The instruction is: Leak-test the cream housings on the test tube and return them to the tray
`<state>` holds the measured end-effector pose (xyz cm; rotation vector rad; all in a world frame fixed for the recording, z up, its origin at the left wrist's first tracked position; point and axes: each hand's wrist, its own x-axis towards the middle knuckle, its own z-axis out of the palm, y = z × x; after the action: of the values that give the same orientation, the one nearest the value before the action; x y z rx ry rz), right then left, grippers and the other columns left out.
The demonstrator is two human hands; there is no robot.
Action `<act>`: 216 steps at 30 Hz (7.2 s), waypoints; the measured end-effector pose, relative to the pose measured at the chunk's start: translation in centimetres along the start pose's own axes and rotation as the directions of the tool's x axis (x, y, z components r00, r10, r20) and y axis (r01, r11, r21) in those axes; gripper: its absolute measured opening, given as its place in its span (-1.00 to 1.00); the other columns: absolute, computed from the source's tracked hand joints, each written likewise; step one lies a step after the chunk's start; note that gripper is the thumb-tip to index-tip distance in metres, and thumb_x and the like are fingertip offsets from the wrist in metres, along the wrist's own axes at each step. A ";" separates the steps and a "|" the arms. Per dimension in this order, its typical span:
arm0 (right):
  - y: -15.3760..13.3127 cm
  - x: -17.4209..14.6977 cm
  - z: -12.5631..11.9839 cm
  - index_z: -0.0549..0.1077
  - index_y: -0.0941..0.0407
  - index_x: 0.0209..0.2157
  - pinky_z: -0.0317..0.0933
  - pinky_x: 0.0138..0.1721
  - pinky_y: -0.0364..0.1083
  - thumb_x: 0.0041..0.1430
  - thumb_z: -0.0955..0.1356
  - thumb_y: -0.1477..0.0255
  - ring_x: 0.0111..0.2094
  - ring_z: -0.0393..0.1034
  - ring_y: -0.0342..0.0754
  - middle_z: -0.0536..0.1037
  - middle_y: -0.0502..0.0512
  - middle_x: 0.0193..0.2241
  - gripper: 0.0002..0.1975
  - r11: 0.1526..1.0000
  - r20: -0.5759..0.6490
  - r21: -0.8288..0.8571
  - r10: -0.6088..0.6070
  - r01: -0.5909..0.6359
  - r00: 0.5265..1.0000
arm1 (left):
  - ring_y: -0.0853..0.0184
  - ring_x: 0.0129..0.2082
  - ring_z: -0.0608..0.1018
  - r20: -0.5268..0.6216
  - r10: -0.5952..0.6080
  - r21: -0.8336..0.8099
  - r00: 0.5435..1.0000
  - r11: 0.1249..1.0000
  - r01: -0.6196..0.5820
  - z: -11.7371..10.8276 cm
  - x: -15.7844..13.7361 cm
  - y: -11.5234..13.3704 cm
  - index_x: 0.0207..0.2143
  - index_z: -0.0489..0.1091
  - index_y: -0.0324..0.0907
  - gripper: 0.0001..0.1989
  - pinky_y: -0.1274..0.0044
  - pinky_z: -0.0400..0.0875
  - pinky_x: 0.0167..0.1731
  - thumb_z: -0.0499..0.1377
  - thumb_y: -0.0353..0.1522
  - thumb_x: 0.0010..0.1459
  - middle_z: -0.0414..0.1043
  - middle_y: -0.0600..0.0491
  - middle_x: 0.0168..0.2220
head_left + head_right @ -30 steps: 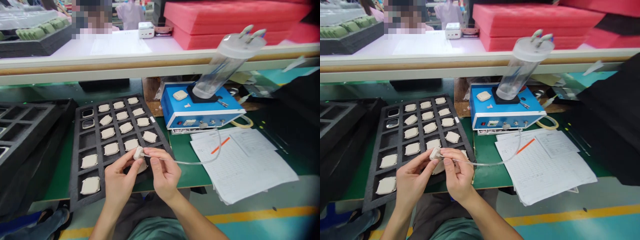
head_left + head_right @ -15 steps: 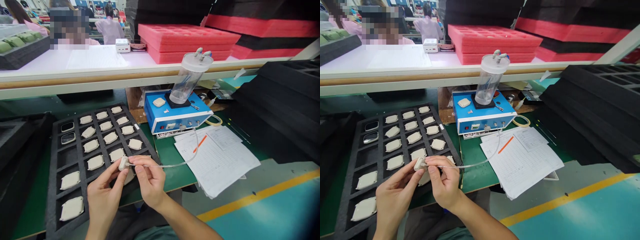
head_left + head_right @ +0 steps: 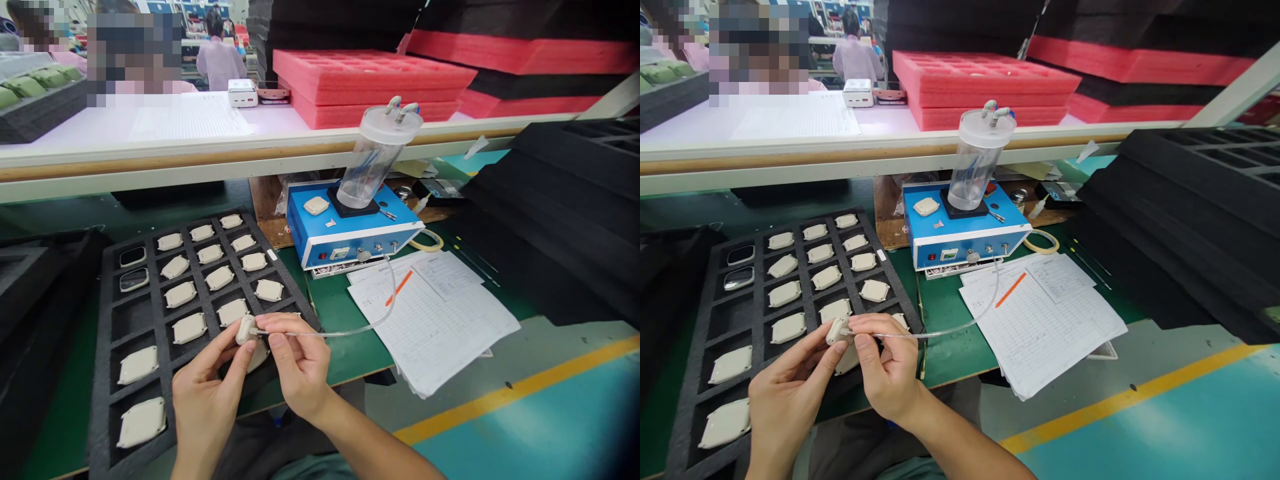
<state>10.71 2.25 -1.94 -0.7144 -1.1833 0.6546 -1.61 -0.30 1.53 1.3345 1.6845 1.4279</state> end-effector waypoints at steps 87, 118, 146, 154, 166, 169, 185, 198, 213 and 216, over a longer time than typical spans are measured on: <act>-0.2 -0.3 0.0 0.63 0.04 -0.14 0.60 -0.12 -0.01 0.43 0.35 0.46 -0.17 0.67 0.01 0.73 0.13 -0.23 -0.82 0.999 0.002 0.020 0.050 -0.050 0.999 | 0.18 -0.36 0.78 0.015 0.038 0.074 0.999 0.997 -0.039 -0.3 0.0 0.4 -0.12 0.72 -0.14 -0.68 0.47 0.73 -0.27 0.39 -0.25 0.07 0.75 0.01 -0.25; 0.0 -0.3 0.2 0.63 0.03 -0.13 0.59 -0.10 0.00 0.42 0.35 0.47 -0.15 0.67 0.02 0.72 0.13 -0.22 -0.82 0.998 -0.002 0.042 0.048 -0.048 0.999 | 0.19 -0.36 0.78 0.009 0.089 0.142 0.996 0.986 -0.089 -0.5 0.0 0.1 -0.10 0.71 -0.13 -0.66 0.54 0.70 -0.34 0.40 -0.21 0.08 0.75 0.02 -0.25; -0.3 -2.8 -0.7 0.65 0.10 -0.14 0.58 -0.11 -0.02 0.42 0.42 0.39 -0.19 0.68 -0.03 0.72 0.09 -0.21 -0.87 0.969 -0.019 0.026 0.245 -0.245 0.969 | 0.04 0.15 0.61 0.297 -0.052 0.868 0.953 0.431 -0.247 -13.4 17.4 -1.0 0.11 0.60 -0.13 -0.61 0.30 0.42 0.19 0.19 -0.41 0.26 0.65 -0.10 0.11; -0.2 -2.8 -0.5 0.63 0.10 -0.13 0.59 -0.12 0.01 0.43 0.42 0.36 -0.19 0.67 -0.02 0.70 0.09 -0.22 -0.86 0.968 -0.041 0.028 0.249 -0.248 0.968 | -0.10 0.07 0.65 0.292 -0.061 0.890 0.955 0.382 -0.248 -11.8 17.1 -0.6 -0.04 0.64 -0.20 -0.68 0.19 0.44 0.14 0.23 -0.49 0.17 0.68 -0.23 -0.04; 0.2 -2.0 -0.1 0.59 0.04 -0.08 0.60 -0.08 -0.01 0.49 0.33 0.43 -0.10 0.64 -0.03 0.67 0.11 -0.15 -0.84 0.981 -0.035 0.093 0.174 -0.170 0.984 | 0.20 -0.09 0.70 0.068 0.077 0.169 0.995 0.982 -0.088 -3.0 1.3 0.4 0.22 0.44 -0.17 -0.59 0.44 0.57 -0.10 0.14 -0.28 0.38 0.65 -0.11 -0.05; 0.4 -1.9 -0.2 0.57 0.04 -0.07 0.59 -0.04 0.04 0.49 0.32 0.43 -0.08 0.64 0.00 0.68 0.12 -0.13 -0.85 0.982 -0.028 0.097 0.166 -0.163 0.986 | 0.21 -0.15 0.71 0.073 -0.092 -0.137 0.993 0.985 0.101 -0.3 -0.7 0.3 0.25 0.39 -0.19 -0.50 0.46 0.61 -0.19 0.25 -0.25 0.30 0.65 -0.13 -0.07; 0.4 -2.2 -0.4 0.57 0.02 -0.04 0.61 -0.03 0.13 0.47 0.33 0.46 -0.06 0.67 0.06 0.72 0.14 -0.11 -0.83 0.990 -0.019 0.070 0.120 -0.119 0.993 | 0.35 -0.37 0.69 -0.102 -0.092 -0.314 0.991 0.948 0.056 0.3 -0.6 0.2 -0.23 0.60 -0.16 -0.79 0.60 0.61 -0.34 0.48 -0.35 0.07 0.66 0.03 -0.32; 0.2 -1.9 -0.4 0.59 0.02 -0.06 0.64 -0.06 0.10 0.47 0.34 0.44 -0.08 0.69 0.05 0.74 0.14 -0.12 -0.84 0.993 -0.021 0.017 0.116 -0.116 0.993 | 0.32 -0.34 0.72 -0.164 -0.051 -0.252 0.985 0.968 0.008 0.6 -1.0 -0.1 -0.24 0.62 -0.17 -0.79 0.58 0.63 -0.29 0.50 -0.36 0.06 0.68 0.01 -0.30; 0.2 -1.8 -0.4 0.60 0.00 -0.05 0.62 -0.04 0.07 0.46 0.35 0.47 -0.06 0.68 0.03 0.73 0.11 -0.11 -0.82 0.991 -0.010 0.057 0.125 -0.124 0.992 | 0.31 -0.34 0.72 -0.170 -0.029 -0.221 0.985 0.975 -0.009 0.6 -1.2 0.0 -0.24 0.62 -0.17 -0.80 0.57 0.64 -0.28 0.49 -0.36 0.07 0.68 0.02 -0.32; 0.2 -1.9 -0.5 0.59 0.01 -0.06 0.63 -0.05 0.09 0.46 0.35 0.47 -0.06 0.68 0.05 0.72 0.12 -0.11 -0.83 0.991 -0.005 0.052 0.128 -0.127 0.992 | 0.32 -0.34 0.72 -0.164 -0.017 -0.210 0.986 0.978 -0.018 0.6 -1.2 0.1 -0.23 0.62 -0.15 -0.81 0.57 0.64 -0.28 0.48 -0.37 0.08 0.68 0.03 -0.32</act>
<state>10.67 0.89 -3.30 -0.7529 -1.1156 0.7851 -0.67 -1.14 1.23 1.1264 1.5811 1.7057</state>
